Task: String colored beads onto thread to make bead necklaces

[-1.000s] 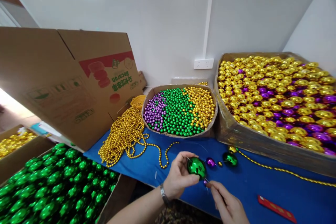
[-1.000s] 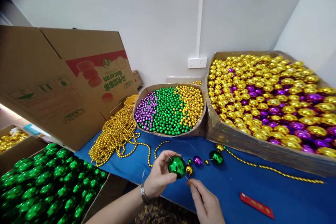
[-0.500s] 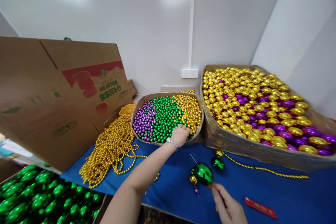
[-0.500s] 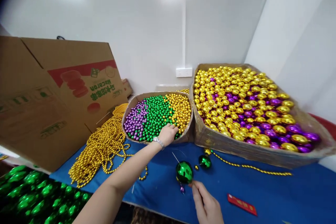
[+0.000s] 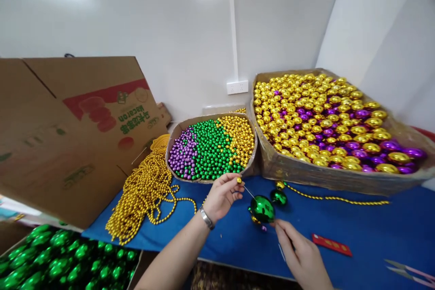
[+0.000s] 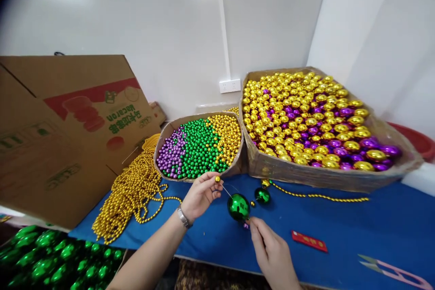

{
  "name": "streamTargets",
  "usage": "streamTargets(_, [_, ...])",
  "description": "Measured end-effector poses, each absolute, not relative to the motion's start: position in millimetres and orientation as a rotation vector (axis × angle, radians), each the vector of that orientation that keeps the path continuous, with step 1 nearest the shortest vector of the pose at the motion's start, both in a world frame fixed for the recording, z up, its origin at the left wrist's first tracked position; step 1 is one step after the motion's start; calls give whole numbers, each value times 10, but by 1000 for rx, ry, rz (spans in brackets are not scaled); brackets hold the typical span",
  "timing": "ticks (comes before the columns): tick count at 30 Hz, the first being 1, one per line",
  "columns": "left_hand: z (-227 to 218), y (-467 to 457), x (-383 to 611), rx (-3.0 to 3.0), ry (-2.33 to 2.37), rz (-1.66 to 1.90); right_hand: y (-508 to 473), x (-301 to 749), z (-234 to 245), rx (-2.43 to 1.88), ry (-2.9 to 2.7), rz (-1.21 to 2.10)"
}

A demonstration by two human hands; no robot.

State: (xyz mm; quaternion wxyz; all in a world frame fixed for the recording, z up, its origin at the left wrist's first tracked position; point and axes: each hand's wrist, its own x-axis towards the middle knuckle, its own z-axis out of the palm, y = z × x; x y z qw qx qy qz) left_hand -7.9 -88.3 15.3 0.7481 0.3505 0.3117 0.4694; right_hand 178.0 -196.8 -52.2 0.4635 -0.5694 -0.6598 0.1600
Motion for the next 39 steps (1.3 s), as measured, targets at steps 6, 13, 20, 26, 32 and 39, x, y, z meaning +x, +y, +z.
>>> streamTargets(6, [130, -972, -61, 770, 691, 1051, -2004, 1778, -494, -1368, -1656, 337])
streamTargets(13, [73, -1105, -22, 1164, 855, 1161, -2015, 1748, -618, -1359, -1674, 231])
streamTargets(20, [-258, -1465, 8, 1266, 933, 938, -2236, 1761, -830, -1450, -1669, 445])
streamTargets(26, [-459, -1504, 102, 1589, 903, 986, -2279, 1889, -1025, -1575, -1642, 623])
streamTargets(32, [-242, -1401, 212, 1864, 834, 1032, -2227, 2141, -1022, -1641, -1643, 526])
streamTargets(39, [294, -1301, 449, 2000, 674, 1079, -2077, 2108, -556, -1460, -1691, 460])
